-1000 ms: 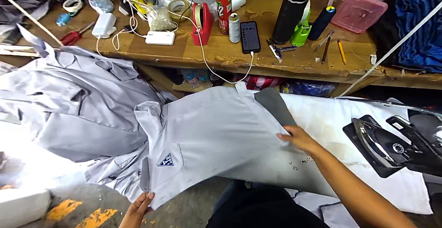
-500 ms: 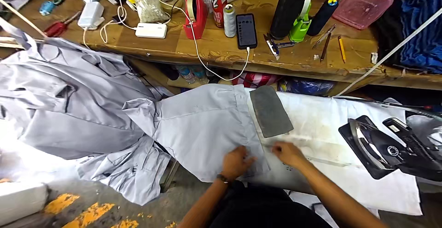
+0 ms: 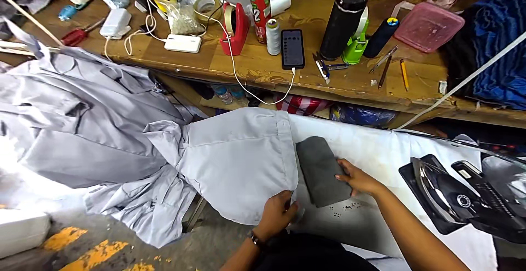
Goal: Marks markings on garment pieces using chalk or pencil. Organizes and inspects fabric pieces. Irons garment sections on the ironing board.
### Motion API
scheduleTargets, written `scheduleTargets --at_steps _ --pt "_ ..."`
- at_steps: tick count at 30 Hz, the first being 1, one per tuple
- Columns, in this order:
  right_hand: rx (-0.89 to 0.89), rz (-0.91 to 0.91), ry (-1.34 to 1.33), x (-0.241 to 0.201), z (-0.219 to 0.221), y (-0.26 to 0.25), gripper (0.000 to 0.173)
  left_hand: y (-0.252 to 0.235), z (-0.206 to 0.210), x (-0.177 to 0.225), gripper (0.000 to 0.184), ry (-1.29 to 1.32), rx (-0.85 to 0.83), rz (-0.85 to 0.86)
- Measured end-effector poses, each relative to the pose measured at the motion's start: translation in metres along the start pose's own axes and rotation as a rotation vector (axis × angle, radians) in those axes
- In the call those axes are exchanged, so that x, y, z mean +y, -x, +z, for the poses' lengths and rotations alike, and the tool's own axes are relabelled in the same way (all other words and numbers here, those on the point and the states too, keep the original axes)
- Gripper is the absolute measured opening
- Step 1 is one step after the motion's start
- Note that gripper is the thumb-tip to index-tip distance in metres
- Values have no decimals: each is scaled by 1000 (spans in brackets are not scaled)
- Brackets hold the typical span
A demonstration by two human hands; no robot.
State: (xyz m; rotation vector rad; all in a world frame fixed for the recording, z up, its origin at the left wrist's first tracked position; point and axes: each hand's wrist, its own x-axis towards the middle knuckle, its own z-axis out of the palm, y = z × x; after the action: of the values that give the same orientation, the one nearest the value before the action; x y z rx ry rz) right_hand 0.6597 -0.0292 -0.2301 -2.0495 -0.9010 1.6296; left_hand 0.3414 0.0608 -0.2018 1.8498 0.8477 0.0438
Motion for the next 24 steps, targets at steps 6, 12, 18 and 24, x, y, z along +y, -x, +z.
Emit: scheduleTargets --at_steps 6,12,18,24 --pt "9 -193 -120 -60 51 -58 54 9 -5 12 28 -111 -80 141" --pt "340 -250 397 -179 -9 -91 36 -22 14 -10 37 -213 -332 5" --pt "631 -222 526 -283 -87 -131 49 -34 21 -46 43 -118 -415 -38" --pt "636 -132 569 -340 -130 -168 63 -39 20 -58 42 64 -398 -36"
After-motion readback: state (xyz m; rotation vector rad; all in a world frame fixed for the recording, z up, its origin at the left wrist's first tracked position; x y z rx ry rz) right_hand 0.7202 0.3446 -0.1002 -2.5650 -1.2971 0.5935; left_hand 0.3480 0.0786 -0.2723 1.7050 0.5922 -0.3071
